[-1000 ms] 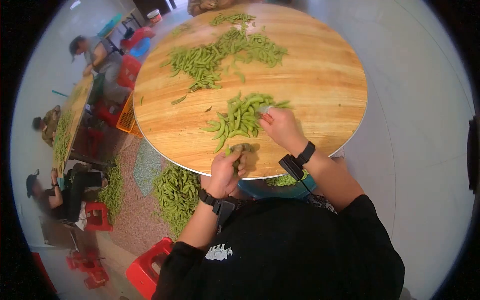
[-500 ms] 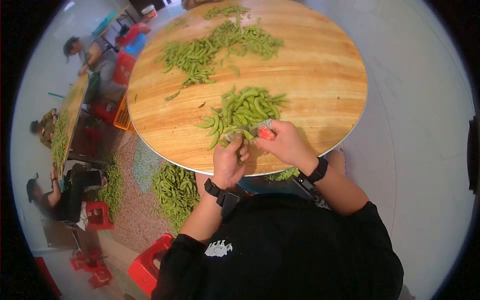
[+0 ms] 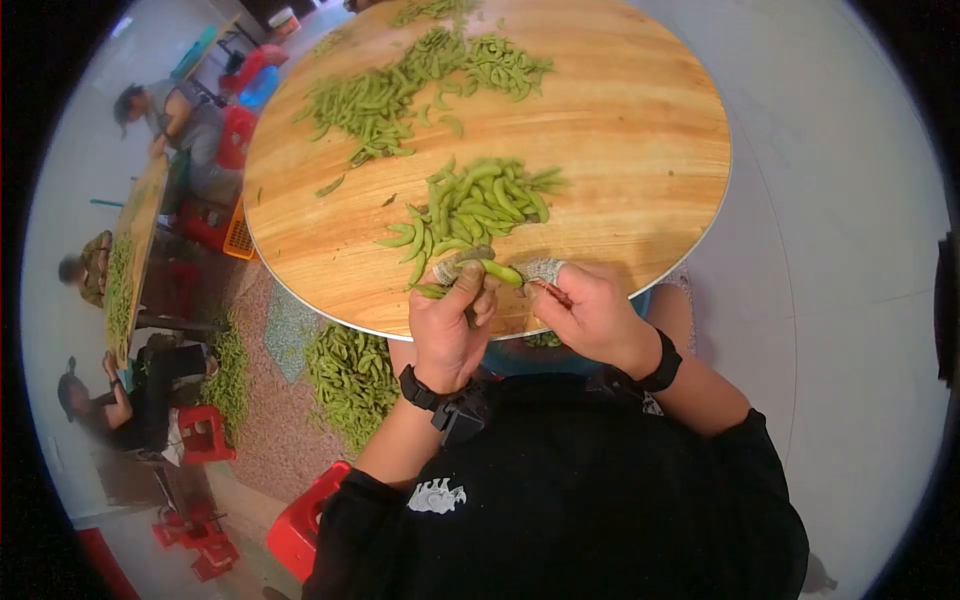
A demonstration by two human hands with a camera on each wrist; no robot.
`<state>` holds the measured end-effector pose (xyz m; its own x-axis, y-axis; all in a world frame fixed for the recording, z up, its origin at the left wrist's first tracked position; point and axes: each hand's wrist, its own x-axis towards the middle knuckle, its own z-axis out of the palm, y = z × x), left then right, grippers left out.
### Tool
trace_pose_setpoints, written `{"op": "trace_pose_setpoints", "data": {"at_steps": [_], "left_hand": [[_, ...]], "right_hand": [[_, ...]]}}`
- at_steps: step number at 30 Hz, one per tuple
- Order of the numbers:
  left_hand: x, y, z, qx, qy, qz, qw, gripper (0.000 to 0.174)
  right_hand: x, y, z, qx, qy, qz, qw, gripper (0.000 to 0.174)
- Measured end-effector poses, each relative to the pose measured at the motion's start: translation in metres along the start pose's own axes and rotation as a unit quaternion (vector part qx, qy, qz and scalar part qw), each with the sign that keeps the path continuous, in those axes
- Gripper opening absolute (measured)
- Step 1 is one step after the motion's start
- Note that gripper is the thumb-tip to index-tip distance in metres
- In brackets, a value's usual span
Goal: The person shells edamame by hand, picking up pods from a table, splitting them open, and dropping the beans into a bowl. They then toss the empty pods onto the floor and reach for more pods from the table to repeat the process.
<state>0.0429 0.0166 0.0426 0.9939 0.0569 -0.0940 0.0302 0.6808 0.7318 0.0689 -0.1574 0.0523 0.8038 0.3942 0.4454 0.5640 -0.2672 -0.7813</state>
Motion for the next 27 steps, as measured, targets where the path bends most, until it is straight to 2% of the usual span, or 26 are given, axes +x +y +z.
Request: {"op": "trace_pose_setpoints", "data": {"at_steps": [4,6,7,8,9,10,12,13,15,16,18,19,20,21,22,23,24,25,26,27], "left_hand": [[-0.004,-0.004,0.003,0.001,0.015,0.018,1.0,0.017],[-0.006,-0.006,0.0,0.024,-0.013,0.027,0.999,0.017],[-0.005,-0.006,-0.004,0.025,-0.013,0.025,0.999,0.017],[-0.003,-0.007,-0.011,0.035,-0.047,0.024,0.998,0.018],[-0.001,-0.009,-0.018,0.046,-0.082,0.024,0.995,0.018],[0.003,-0.011,-0.023,0.046,-0.084,0.023,0.995,0.018],[0.01,-0.016,-0.032,0.017,-0.176,0.03,0.984,0.019],[0.013,-0.019,-0.034,0.017,-0.177,0.03,0.984,0.019],[0.015,-0.022,-0.033,0.008,-0.226,0.016,0.974,0.021],[0.016,-0.022,-0.029,0.01,-0.229,0.017,0.973,0.021],[0.016,-0.026,-0.016,0.002,-0.108,-0.022,0.994,0.02],[0.016,-0.029,-0.015,0.045,-0.075,-0.023,0.996,0.028],[0.014,-0.031,-0.012,0.044,-0.076,-0.022,0.996,0.028],[0.01,-0.03,-0.006,0.079,-0.069,-0.018,0.994,0.027],[0.007,-0.029,-0.001,0.115,-0.06,-0.015,0.991,0.027],[0.004,-0.027,0.005,0.133,-0.013,-0.038,0.99,0.017],[0.002,-0.025,0.005,0.132,-0.012,-0.038,0.99,0.017],[0.002,-0.022,0.005,0.187,-0.024,-0.027,0.982,0.015],[0.001,-0.02,0.004,0.24,-0.037,-0.016,0.97,0.013],[0.0,-0.019,0.003,0.24,-0.037,-0.017,0.97,0.013]], "right_hand": [[-0.005,0.011,0.002,-0.056,0.023,-0.045,0.997,0.018],[-0.005,0.012,0.001,0.059,-0.035,0.126,0.99,0.016],[-0.003,0.009,-0.004,0.06,-0.035,0.127,0.989,0.016],[0.002,0.005,-0.014,0.189,-0.106,0.222,0.95,0.015],[0.007,-0.001,-0.02,0.313,-0.175,0.31,0.881,0.017],[0.007,-0.002,-0.022,0.313,-0.172,0.309,0.881,0.017],[0.008,-0.003,-0.024,0.381,-0.2,0.382,0.818,0.018],[0.007,-0.003,-0.025,0.381,-0.2,0.381,0.818,0.018],[0.005,-0.001,-0.024,0.436,-0.199,0.421,0.77,0.019],[0.002,0.003,-0.022,0.436,-0.198,0.419,0.772,0.019],[-0.005,0.009,-0.019,0.24,-0.106,0.307,0.915,0.018],[-0.007,0.009,-0.02,0.238,-0.105,0.306,0.916,0.018],[-0.007,0.007,-0.022,0.054,-0.041,0.146,0.987,0.017],[-0.007,0.005,-0.023,-0.134,0.026,-0.024,0.99,0.018],[-0.008,0.006,-0.022,-0.133,0.025,-0.023,0.991,0.018],[-0.009,0.008,-0.02,-0.159,0.025,-0.058,0.985,0.018],[-0.01,0.01,-0.019,-0.184,0.025,-0.093,0.978,0.018],[-0.011,0.012,-0.018,-0.184,0.024,-0.094,0.978,0.018],[-0.012,0.014,-0.018,-0.085,-0.015,0.056,0.995,0.018],[-0.012,0.014,-0.019,0.018,-0.053,0.205,0.977,0.018]]}}
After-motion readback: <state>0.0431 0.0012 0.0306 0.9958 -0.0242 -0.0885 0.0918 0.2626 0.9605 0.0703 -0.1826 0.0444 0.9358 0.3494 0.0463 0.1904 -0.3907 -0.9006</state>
